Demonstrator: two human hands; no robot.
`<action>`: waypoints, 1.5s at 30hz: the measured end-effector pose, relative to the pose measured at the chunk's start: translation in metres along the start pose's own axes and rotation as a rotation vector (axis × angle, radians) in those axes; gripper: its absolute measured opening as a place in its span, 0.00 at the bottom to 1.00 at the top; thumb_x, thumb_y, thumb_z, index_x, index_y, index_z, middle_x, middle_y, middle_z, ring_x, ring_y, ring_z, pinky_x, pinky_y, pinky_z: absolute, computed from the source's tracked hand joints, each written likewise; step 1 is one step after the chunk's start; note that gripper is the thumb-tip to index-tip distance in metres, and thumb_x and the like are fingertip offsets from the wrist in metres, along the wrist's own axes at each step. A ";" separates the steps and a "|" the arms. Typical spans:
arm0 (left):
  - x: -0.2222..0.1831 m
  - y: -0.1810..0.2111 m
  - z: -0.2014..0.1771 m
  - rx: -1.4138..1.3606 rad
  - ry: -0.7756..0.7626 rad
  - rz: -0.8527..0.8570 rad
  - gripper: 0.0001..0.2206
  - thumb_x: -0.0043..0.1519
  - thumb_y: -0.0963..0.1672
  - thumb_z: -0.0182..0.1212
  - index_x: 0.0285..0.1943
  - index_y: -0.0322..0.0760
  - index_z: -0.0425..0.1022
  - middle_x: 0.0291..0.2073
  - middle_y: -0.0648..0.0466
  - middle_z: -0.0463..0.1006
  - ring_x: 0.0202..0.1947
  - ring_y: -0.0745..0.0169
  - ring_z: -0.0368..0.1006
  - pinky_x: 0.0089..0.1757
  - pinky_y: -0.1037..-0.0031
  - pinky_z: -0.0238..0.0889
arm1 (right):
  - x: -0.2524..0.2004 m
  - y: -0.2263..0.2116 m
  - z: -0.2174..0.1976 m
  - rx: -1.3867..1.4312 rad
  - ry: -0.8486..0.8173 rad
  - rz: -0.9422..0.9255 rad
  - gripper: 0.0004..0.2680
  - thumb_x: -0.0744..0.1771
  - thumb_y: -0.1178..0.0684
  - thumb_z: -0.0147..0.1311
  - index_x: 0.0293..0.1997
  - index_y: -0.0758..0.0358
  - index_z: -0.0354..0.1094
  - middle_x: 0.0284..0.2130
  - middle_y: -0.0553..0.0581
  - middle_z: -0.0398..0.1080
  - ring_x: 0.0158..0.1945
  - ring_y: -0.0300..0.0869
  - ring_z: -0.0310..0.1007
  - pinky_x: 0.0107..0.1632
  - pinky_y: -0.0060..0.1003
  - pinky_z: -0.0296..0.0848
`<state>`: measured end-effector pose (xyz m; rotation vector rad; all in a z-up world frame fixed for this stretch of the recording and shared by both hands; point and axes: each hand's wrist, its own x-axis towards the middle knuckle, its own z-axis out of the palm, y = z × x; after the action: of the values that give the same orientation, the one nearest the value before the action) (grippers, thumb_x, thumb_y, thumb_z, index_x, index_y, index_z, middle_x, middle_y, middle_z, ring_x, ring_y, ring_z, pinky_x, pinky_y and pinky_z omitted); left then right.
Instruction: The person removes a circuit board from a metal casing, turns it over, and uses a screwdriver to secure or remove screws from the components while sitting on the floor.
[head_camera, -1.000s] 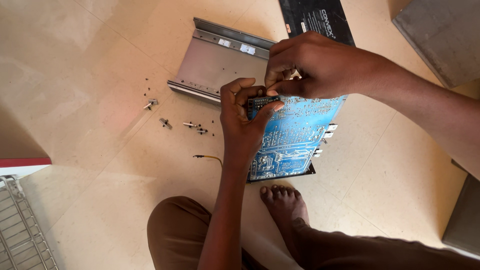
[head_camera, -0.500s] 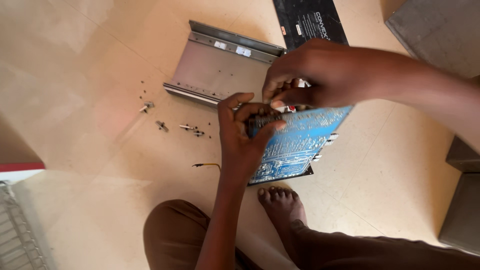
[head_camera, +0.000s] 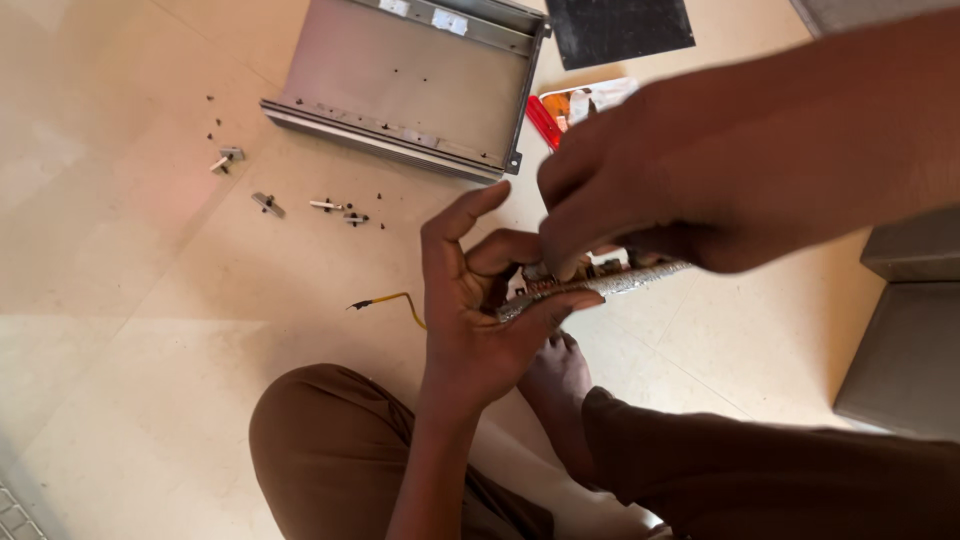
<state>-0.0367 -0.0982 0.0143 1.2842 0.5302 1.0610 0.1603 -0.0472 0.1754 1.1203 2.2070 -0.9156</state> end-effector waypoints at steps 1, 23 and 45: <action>0.000 0.000 0.001 -0.037 0.001 -0.013 0.40 0.59 0.33 0.74 0.76 0.34 0.49 0.43 0.45 0.79 0.51 0.60 0.80 0.52 0.71 0.75 | 0.001 0.000 0.001 -0.001 0.042 -0.083 0.18 0.60 0.60 0.59 0.54 0.46 0.71 0.43 0.44 0.68 0.46 0.38 0.71 0.39 0.39 0.71; -0.001 -0.004 0.001 -0.146 0.057 -0.030 0.35 0.60 0.31 0.71 0.69 0.36 0.49 0.45 0.41 0.79 0.45 0.62 0.79 0.48 0.73 0.77 | 0.005 0.023 0.019 -0.169 0.280 -0.288 0.19 0.57 0.56 0.62 0.52 0.43 0.73 0.40 0.47 0.71 0.45 0.44 0.71 0.51 0.52 0.61; 0.004 -0.006 0.001 -0.126 0.024 -0.015 0.38 0.62 0.32 0.70 0.76 0.37 0.46 0.43 0.42 0.79 0.44 0.64 0.78 0.46 0.76 0.74 | 0.003 0.025 0.042 -0.557 0.722 -0.521 0.09 0.63 0.50 0.60 0.45 0.52 0.73 0.46 0.48 0.72 0.48 0.44 0.70 0.50 0.49 0.65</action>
<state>-0.0325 -0.0950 0.0100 1.1567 0.4824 1.0819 0.1851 -0.0662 0.1370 0.6567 3.1502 0.0148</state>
